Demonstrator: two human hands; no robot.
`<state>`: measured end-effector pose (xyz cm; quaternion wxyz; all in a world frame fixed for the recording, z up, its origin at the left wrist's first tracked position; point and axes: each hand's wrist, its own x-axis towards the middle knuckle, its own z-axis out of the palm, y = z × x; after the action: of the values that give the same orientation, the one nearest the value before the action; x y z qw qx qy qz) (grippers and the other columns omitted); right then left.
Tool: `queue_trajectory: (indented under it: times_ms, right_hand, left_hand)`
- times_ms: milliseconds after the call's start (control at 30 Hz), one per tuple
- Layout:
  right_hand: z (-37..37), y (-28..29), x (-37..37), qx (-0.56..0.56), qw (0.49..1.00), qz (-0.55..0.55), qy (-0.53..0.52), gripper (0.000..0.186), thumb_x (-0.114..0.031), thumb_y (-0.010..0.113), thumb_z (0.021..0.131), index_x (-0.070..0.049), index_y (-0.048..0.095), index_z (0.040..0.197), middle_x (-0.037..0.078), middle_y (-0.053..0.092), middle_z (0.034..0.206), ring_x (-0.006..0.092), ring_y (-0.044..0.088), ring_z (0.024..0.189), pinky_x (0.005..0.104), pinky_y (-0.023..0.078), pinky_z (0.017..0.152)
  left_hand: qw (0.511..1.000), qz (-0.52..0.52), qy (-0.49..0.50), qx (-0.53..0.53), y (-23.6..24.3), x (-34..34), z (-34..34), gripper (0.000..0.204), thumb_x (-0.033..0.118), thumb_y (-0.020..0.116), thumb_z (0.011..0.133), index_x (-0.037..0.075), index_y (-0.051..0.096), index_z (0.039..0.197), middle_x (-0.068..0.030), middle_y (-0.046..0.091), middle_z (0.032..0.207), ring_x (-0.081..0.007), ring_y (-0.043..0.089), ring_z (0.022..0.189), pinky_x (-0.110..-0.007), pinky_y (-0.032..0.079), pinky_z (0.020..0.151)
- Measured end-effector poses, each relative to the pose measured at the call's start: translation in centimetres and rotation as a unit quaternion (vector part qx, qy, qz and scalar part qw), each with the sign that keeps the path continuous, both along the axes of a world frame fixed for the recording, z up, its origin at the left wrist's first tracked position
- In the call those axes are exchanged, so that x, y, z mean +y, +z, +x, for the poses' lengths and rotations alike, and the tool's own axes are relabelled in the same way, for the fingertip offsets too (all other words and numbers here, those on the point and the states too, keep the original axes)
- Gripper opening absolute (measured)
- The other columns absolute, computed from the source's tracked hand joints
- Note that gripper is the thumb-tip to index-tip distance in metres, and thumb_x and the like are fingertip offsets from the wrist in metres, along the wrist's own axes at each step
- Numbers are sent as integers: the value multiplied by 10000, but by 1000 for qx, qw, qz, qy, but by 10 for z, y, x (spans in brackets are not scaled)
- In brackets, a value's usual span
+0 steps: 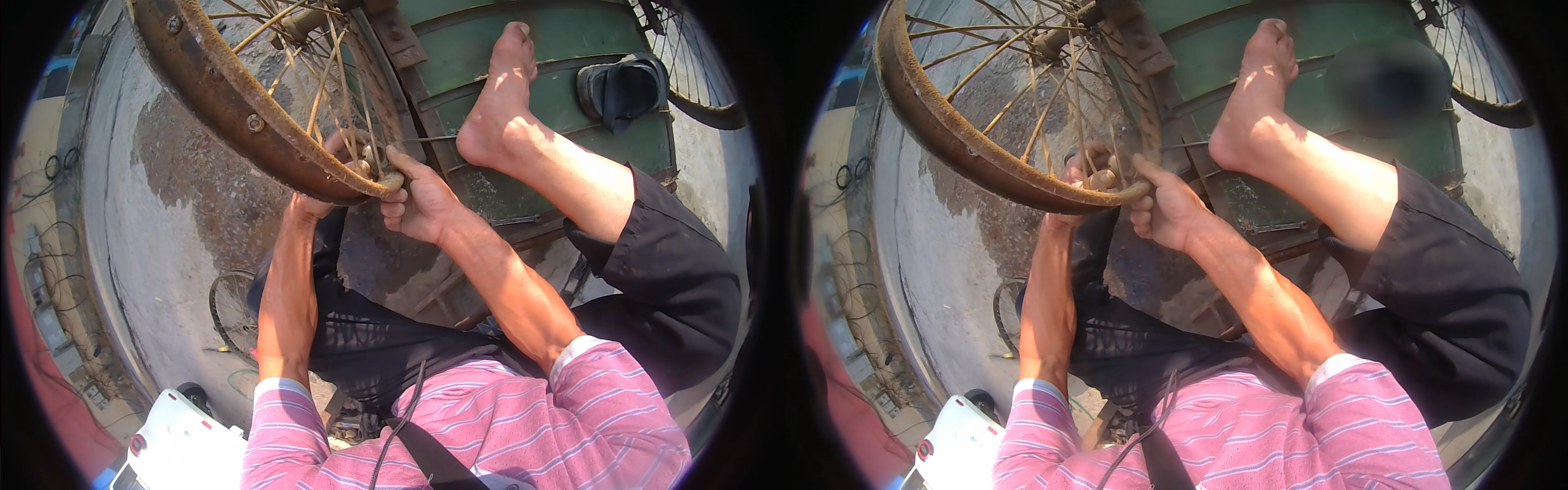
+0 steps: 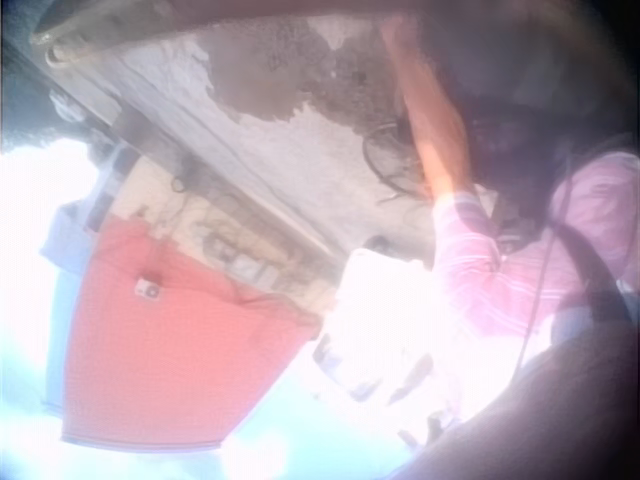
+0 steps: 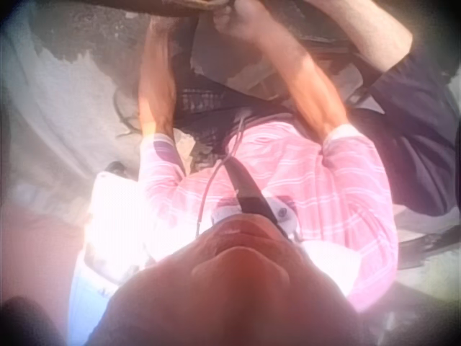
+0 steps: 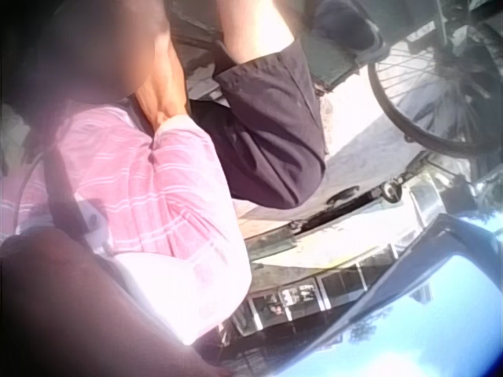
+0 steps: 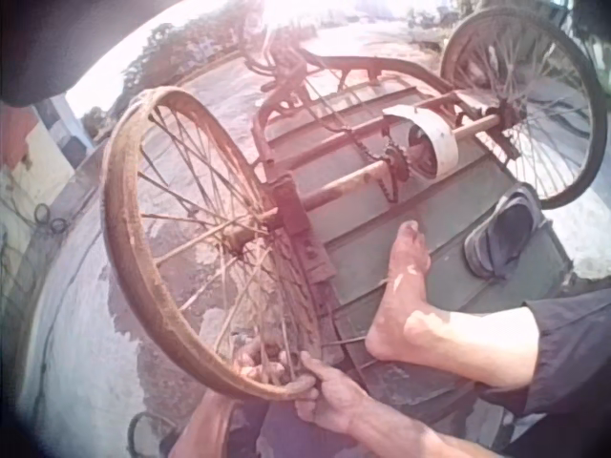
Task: The person removes a sandal and works on a bicycle wheel mounted on a green metal stand. They use a screwdriver to adjust components near the rim and spokes, then manipulate the inner tube and rim by hand, rotating the wheel to access different sections.
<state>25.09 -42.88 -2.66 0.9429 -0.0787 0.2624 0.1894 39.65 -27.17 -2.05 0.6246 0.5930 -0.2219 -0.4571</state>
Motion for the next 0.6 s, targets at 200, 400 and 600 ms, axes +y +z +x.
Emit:
queue_trajectory:
  times_ms: [200, 400, 600]
  right_hand:
    - [1, 18, -8, 54, 997, -4, 51, 471, -616, 632, 983, -210, 513, 778, -72, 396, 598, 115, 410, 552, 290, 325, 540]
    - [9, 10, -6, 78, 995, 8, 64, 487, -615, 632, 987, -213, 485, 754, -73, 377, 582, 100, 382, 521, 279, 320, 535]
    - [8, 3, -4, 51, 997, -7, 54, 459, -587, 589, 1014, -200, 516, 778, -67, 375, 583, 111, 369, 518, 288, 317, 526]
  left_hand:
    - [995, -69, -32, 67, 6, -10, -9, 546, 224, 814, 922, 20, 560, 1360, -57, 673, 1212, -130, 647, 1070, -301, 547, 934]
    - [995, -39, 36, -81, -5, -16, -16, 508, 313, 796, 913, 7, 607, 1272, -38, 699, 994, -122, 653, 873, -274, 544, 778]
    - [1000, -6, -28, 5, 7, -14, -7, 456, 227, 747, 981, 22, 593, 1358, -25, 696, 1088, -105, 644, 971, -279, 548, 862]
